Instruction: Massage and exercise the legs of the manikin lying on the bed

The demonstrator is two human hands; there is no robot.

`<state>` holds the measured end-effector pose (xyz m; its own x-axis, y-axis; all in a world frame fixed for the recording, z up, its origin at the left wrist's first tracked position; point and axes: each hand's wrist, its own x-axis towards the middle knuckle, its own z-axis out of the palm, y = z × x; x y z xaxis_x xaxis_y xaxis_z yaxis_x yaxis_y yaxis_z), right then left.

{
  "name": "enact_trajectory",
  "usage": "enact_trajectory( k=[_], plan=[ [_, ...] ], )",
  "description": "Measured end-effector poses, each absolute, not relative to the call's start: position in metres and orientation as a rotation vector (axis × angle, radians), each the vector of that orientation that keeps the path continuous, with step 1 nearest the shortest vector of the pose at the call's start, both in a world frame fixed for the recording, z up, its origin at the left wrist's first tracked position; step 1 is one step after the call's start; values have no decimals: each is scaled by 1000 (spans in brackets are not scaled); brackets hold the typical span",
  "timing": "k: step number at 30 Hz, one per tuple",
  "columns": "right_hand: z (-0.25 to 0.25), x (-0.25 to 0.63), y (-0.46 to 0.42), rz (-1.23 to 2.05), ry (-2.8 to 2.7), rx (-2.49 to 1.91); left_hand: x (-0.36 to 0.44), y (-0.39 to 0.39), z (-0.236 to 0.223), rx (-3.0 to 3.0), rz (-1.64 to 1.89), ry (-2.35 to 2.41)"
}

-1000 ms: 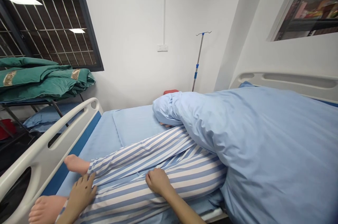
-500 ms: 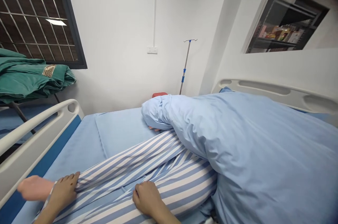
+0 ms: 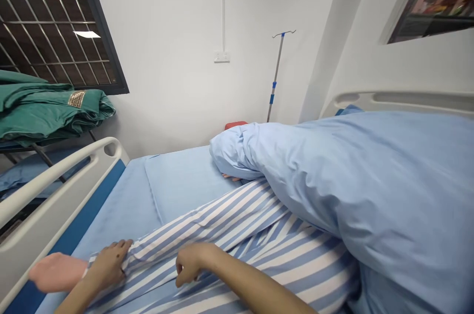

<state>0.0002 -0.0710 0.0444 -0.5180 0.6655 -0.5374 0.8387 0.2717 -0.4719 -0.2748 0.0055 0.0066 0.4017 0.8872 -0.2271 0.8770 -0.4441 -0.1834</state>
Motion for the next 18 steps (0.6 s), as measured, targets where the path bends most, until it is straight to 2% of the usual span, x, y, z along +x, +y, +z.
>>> enact_trajectory(
  k=[3, 10, 15, 18],
  plan=[
    [18, 2, -56, -1449, 2065, 1340, -277, 5, -6, -2735, 266, -1588],
    [-7, 16, -53, -1698, 1997, 1180, -285, 11, -2, -2548, 555, -1744],
    [-8, 14, -50, -1784, 1952, 1161, -280, 24, 53, -2460, 560, -1697],
    [-12, 14, -44, -2042, 1858, 1281, -269, 29, 108, -2404, 580, -1612]
  ],
)
